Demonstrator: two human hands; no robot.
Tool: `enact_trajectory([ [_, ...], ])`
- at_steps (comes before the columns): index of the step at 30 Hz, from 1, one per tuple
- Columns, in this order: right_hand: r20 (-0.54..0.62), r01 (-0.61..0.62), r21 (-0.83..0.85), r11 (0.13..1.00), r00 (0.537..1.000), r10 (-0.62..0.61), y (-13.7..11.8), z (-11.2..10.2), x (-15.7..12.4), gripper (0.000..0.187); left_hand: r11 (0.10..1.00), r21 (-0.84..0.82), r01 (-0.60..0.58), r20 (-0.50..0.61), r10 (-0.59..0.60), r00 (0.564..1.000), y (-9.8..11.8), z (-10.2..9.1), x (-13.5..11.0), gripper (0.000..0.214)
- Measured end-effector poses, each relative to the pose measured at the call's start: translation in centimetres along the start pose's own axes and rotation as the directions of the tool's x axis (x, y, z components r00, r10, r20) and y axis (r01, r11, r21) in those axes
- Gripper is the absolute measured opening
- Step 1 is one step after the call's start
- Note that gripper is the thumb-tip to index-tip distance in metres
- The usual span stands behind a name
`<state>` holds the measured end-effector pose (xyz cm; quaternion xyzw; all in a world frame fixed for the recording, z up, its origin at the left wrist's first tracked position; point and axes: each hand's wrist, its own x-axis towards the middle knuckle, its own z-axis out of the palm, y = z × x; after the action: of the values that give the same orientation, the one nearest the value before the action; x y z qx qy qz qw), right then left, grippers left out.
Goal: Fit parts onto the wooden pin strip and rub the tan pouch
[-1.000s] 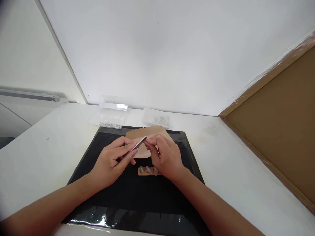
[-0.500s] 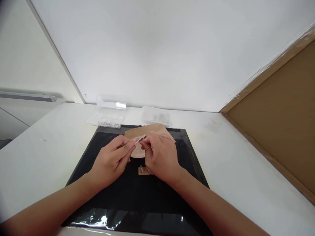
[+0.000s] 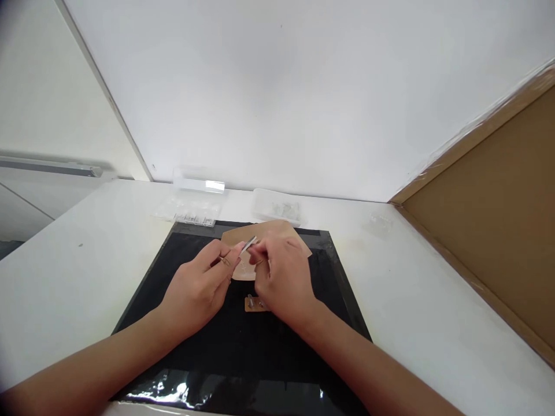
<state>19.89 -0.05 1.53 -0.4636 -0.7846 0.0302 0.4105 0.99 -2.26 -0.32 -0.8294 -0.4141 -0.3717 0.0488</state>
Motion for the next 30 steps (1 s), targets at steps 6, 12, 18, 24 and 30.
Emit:
enact_trajectory([
  [6,-0.028,0.014,-0.010,1.000,1.000,-0.014,0.09,0.15,0.06,0.017,1.000,-0.016,0.010,-0.029,-0.010,1.000,0.23,0.02,0.16,0.041],
  [12,-0.031,0.028,-0.001,1.000,0.999,-0.028,-0.10,0.23,0.19,0.016,0.998,-0.055,-0.007,-0.080,0.003,0.997,0.13,-0.04,0.22,0.039],
  [18,-0.006,0.008,0.017,1.000,1.000,-0.008,-0.23,-0.08,0.30,0.017,0.999,-0.054,-0.004,-0.058,0.001,0.998,0.09,-0.15,0.27,0.037],
  [24,0.001,-0.023,0.016,1.000,1.000,0.023,-0.29,-0.04,0.17,0.018,0.999,-0.035,-0.004,-0.035,0.003,0.999,-0.04,-0.03,0.32,0.040],
  [30,0.024,-0.037,0.015,0.999,0.999,0.037,-0.10,-0.15,0.48,0.019,0.999,-0.040,-0.010,-0.039,0.008,0.999,-0.07,0.04,0.40,0.039],
])
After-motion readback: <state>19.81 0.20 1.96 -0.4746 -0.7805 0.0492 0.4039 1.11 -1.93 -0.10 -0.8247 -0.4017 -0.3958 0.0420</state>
